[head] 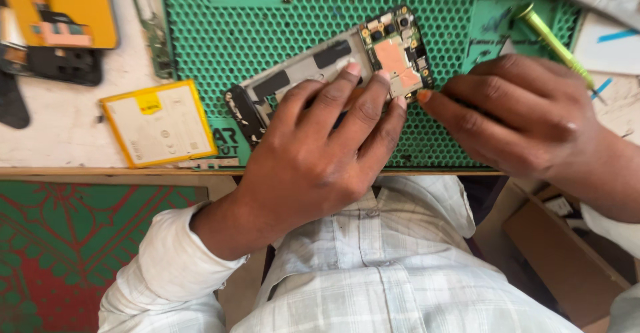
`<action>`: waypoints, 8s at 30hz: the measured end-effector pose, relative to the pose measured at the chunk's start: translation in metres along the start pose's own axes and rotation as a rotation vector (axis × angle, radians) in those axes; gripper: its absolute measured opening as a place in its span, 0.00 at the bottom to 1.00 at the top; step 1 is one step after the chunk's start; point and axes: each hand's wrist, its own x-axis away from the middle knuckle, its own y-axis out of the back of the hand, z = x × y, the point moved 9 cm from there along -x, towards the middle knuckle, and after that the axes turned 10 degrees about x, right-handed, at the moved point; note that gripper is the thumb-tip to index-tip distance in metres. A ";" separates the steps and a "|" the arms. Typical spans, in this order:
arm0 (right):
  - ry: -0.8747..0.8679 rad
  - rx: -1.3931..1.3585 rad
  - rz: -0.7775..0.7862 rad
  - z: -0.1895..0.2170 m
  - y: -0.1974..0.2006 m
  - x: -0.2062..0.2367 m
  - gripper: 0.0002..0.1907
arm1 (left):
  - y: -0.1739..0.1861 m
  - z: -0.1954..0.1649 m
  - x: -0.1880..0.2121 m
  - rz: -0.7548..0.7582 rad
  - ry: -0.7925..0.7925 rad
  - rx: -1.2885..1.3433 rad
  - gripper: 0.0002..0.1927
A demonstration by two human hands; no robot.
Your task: The person uses a screwdriver to remove screws from a disassembled smartphone, then applies adhesive to the phone's frame. They handle the phone chassis and internal components on a green anti-static mat.
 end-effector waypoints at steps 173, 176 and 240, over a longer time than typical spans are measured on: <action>0.014 -0.016 0.114 0.022 0.013 -0.008 0.16 | 0.006 -0.015 0.001 0.081 -0.031 -0.072 0.14; 0.001 -0.049 0.112 0.020 0.013 -0.007 0.18 | 0.007 -0.015 0.001 0.079 -0.039 -0.090 0.14; 0.100 0.049 0.207 0.031 0.009 -0.003 0.18 | 0.003 -0.020 -0.003 0.117 -0.023 -0.187 0.16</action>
